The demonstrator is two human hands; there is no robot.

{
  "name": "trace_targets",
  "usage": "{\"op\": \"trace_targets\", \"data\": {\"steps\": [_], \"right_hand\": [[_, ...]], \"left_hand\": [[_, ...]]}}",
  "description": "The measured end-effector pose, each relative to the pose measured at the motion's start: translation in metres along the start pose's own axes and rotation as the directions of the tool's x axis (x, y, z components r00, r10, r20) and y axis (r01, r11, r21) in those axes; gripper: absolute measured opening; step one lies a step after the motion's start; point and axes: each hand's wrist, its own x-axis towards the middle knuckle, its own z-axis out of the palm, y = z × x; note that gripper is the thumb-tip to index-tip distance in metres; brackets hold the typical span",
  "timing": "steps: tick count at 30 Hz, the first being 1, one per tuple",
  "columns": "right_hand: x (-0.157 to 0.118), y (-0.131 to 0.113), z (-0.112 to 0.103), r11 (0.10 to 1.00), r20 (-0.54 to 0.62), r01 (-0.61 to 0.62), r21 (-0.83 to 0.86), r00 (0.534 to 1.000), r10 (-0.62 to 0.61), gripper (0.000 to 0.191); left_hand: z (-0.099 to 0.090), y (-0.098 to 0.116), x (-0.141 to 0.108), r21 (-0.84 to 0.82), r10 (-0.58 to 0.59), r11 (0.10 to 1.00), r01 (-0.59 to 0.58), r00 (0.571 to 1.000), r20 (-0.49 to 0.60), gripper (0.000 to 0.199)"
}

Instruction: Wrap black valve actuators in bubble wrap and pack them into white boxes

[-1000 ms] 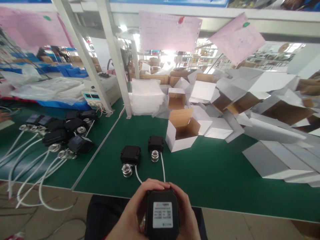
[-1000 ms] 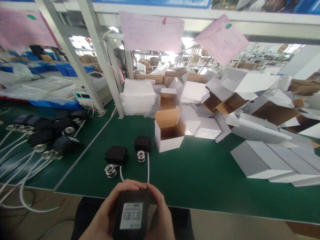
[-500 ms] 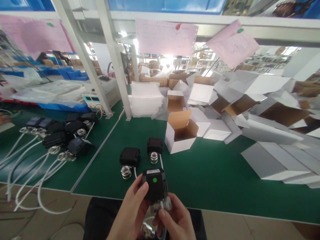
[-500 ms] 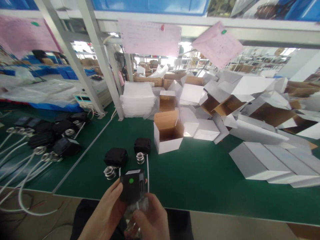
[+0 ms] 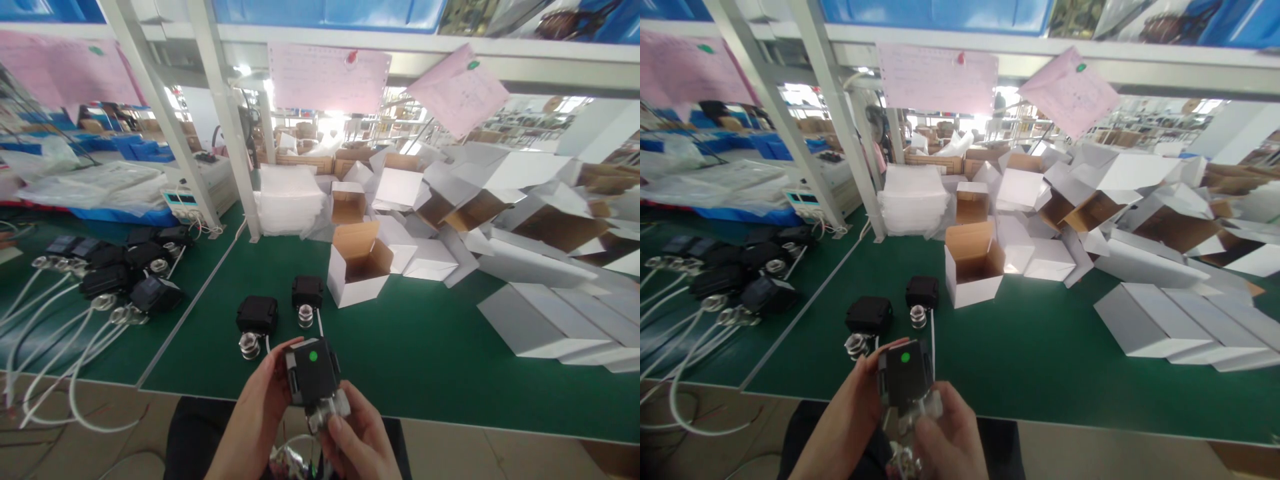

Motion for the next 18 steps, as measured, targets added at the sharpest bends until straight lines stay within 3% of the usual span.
{"op": "trace_targets", "data": {"steps": [4,7,11,15,18], "right_hand": [[-0.001,-0.015,-0.001,0.996,0.049,-0.039,-0.076,0.998,0.043,0.054],[-0.001,-0.027,-0.001,0.989,0.083,-0.064,-0.132,0.994,0.076,0.052],[0.0,-0.037,-0.005,0.979,0.113,-0.075,-0.19,0.989,0.098,0.05],[0.001,-0.039,-0.008,0.972,0.09,-0.117,-0.205,0.986,0.138,0.053],[0.002,-0.038,-0.007,0.974,0.045,-0.122,-0.193,0.99,0.133,0.055]], "left_hand": [[-0.013,0.014,0.001,0.252,0.104,0.96,-0.119,0.992,0.069,0.063],[-0.018,0.026,0.0,0.38,-0.001,0.923,-0.065,0.985,0.17,0.059],[-0.027,0.029,0.001,0.442,-0.152,0.897,0.031,0.958,0.242,0.066],[-0.035,0.02,0.002,0.447,-0.178,0.893,0.048,0.951,0.254,0.069],[-0.028,0.019,-0.002,0.427,-0.187,0.9,0.086,0.962,0.201,0.064]]}}
